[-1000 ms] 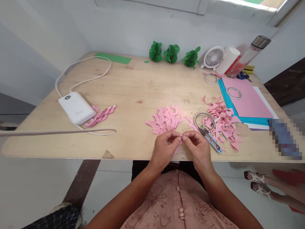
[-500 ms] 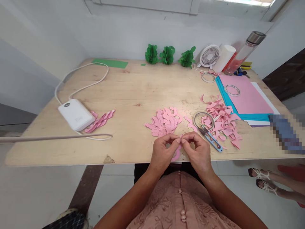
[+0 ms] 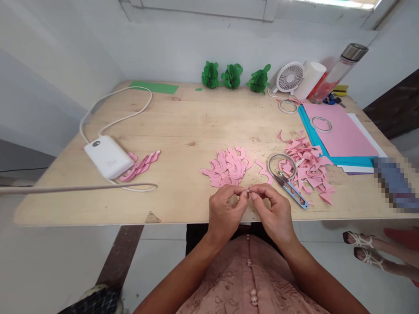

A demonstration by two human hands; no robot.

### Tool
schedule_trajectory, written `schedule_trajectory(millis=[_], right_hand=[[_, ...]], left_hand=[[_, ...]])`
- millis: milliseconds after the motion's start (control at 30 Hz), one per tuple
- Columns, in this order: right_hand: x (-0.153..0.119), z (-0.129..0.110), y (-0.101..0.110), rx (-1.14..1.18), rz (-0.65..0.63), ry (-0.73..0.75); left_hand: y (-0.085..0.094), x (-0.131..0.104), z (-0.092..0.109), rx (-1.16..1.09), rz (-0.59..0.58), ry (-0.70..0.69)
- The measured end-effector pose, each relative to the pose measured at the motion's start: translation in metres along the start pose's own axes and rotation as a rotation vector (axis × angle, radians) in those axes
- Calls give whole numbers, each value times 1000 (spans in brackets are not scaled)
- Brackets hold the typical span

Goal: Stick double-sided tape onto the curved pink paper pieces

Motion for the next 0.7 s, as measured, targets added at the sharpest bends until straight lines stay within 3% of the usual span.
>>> schedule_trajectory(millis=[167,333,700], right_hand=[[-2,11,-1,47,-21,-97],[-4,16,-1,39,-27,-116],[-1,17,12,29,33,-128]], left_hand=[[3,1,8,44,24,-91],[4,1,9,-5,41,-68],[-8,-4,-24,-253,-80,357]])
Point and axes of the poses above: each hand's wrist, its own x-axis towards the middle knuckle, its own y-axis out of the back of the hand, z = x × y, the point moved 10 cm from there along x, towards the middle knuckle, and after that the axes turned 13 degrees about z, right-handed, at the moved point
